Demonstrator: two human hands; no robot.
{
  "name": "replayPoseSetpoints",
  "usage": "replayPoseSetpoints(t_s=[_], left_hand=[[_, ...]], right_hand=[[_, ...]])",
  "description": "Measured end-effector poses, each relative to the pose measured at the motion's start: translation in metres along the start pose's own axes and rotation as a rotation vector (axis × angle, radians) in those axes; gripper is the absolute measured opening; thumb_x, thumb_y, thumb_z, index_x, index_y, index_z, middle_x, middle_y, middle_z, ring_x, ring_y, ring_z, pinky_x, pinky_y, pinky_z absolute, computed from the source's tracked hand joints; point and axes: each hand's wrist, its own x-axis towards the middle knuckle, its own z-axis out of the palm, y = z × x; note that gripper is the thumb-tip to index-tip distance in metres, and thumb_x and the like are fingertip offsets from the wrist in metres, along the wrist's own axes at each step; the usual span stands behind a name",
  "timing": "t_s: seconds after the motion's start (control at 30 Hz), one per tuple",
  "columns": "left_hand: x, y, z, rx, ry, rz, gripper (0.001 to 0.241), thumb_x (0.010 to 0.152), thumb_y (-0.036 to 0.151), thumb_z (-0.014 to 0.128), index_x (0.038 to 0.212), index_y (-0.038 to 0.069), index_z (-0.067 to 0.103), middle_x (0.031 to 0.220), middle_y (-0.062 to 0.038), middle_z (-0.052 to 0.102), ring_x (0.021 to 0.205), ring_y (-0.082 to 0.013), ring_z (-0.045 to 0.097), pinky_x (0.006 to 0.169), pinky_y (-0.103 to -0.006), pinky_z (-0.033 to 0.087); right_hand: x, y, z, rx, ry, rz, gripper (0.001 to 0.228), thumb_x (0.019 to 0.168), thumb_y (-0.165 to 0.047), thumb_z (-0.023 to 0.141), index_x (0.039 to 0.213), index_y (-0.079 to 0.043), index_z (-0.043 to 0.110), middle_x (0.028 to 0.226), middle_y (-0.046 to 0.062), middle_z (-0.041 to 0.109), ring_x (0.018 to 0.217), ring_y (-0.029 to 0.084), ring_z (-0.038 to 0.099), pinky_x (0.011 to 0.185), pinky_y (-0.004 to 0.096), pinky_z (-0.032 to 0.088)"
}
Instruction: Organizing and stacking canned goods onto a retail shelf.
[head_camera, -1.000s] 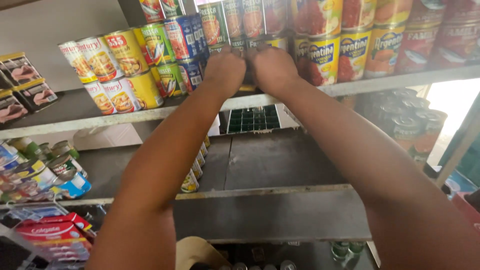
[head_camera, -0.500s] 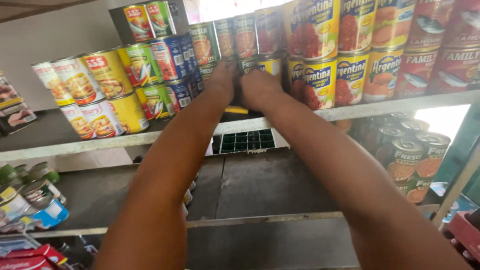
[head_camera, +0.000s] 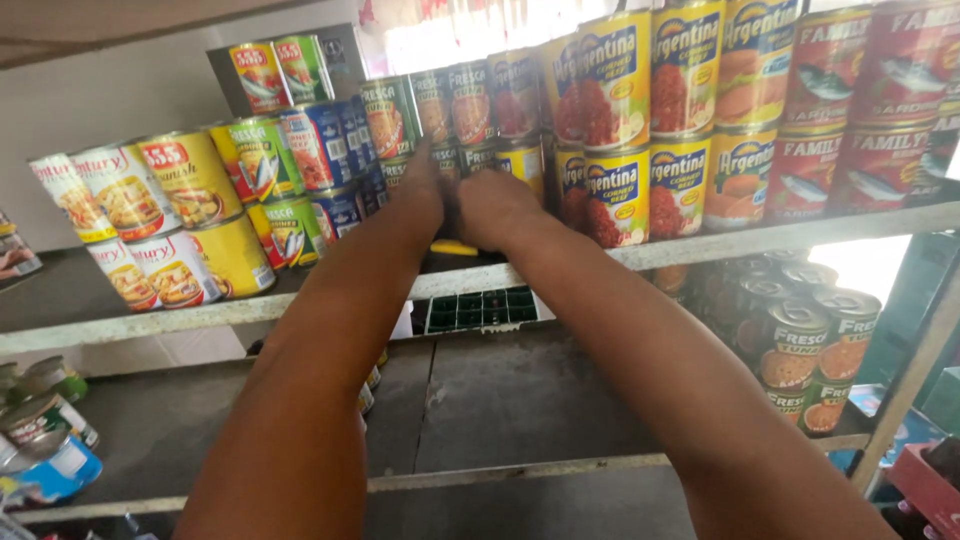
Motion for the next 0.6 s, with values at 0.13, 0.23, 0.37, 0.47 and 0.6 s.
replayPoseSetpoints(t_s=[0.13,0.23,0.37,0.47,0.6], left_hand=[[-0.003,0.007,0.003,0.028,-0.053,0.041,0.049,0.107,0.044,0.043,0.146,0.022,0.061,0.147,0.004,0.068,0.134,-0.0159,0.063,0.128,-0.0562,0.020],[-0.008,0.013,0.006,-0.116,0.146,0.027,0.079,0.101,0.071,0.034,0.151,0.012,0.047,0.155,-0.005,0.049,0.141,-0.0176,0.046,0.120,-0.0555,0.011],[0.003,0.014,-0.001,-0.234,0.312,-0.054,0.059,0.098,0.052,0.041,0.146,0.020,0.050,0.156,-0.001,0.046,0.145,-0.0185,0.041,0.125,-0.0563,0.009],[0.005,0.018,-0.004,-0.120,0.357,-0.138,0.054,0.100,0.046,0.039,0.144,0.018,0.053,0.155,-0.005,0.049,0.144,-0.0232,0.040,0.123,-0.0514,0.013],[-0.007,0.022,-0.002,0.009,0.391,-0.241,0.049,0.102,0.039,0.038,0.142,0.016,0.057,0.153,-0.009,0.052,0.144,-0.0287,0.040,0.121,-0.0456,0.018]], right_hand=[[0.002,0.002,0.000,-0.016,0.021,-0.017,0.025,0.085,-0.025,0.067,0.101,-0.007,0.077,0.105,0.022,0.074,0.099,0.040,0.071,0.088,0.051,0.057],[0.003,-0.001,0.002,0.035,0.074,-0.029,0.025,0.088,-0.025,0.065,0.102,-0.008,0.076,0.104,0.023,0.073,0.097,0.041,0.071,0.086,0.052,0.056],[0.012,0.012,0.011,0.024,0.217,0.007,0.024,0.087,-0.018,0.061,0.105,-0.009,0.075,0.104,0.022,0.073,0.098,0.041,0.071,0.086,0.052,0.056],[0.009,0.014,0.013,0.038,0.299,0.051,0.025,0.089,-0.014,0.058,0.109,-0.008,0.071,0.109,0.022,0.072,0.099,0.041,0.071,0.086,0.053,0.056],[0.004,0.008,0.008,0.132,0.449,0.071,0.027,0.093,-0.016,0.055,0.118,-0.007,0.061,0.114,0.024,0.066,0.096,0.046,0.068,0.081,0.056,0.054]])
